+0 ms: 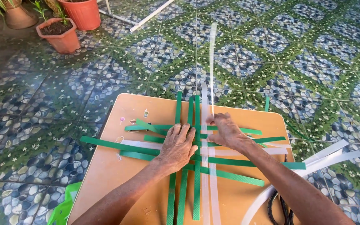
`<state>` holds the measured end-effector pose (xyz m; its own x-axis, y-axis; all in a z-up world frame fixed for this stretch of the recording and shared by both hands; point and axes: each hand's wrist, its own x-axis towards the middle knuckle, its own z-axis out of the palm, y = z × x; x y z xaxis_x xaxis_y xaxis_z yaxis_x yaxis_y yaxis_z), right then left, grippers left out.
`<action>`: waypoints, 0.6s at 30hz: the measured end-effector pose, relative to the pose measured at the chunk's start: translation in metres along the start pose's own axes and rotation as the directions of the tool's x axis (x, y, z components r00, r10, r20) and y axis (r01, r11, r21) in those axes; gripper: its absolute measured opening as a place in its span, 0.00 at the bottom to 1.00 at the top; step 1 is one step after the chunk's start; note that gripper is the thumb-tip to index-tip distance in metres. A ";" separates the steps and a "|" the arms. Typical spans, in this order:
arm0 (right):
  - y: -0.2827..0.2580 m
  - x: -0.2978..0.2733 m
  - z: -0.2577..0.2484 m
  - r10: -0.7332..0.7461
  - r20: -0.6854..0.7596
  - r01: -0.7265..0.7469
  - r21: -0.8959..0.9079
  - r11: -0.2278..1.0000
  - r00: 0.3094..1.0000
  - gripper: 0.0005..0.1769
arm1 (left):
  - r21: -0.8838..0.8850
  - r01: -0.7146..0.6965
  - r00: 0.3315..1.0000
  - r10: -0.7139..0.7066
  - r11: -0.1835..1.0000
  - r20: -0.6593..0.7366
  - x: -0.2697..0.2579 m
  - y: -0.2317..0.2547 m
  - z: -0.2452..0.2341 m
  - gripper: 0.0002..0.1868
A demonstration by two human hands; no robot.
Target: The person cuts long white straps into shorter pieces using scissors and then weaves them into a grid of green straps laid on a table. The person alternates the white straps over and under the green ones to form a woven pattern.
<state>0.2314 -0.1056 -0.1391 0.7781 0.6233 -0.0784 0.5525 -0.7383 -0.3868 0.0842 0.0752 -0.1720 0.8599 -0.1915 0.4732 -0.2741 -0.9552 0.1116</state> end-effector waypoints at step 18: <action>0.003 -0.008 0.023 0.053 0.002 -0.052 -0.167 0.985 0.999 0.27 | 0.043 0.020 0.997 -0.024 0.999 0.077 -0.007 0.005 0.002 0.30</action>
<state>0.2205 -0.1071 -0.1608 0.8058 0.5835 -0.1006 0.5532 -0.8025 -0.2237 0.0778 0.0718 -0.1763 0.8967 -0.1858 0.4017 -0.2379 -0.9677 0.0835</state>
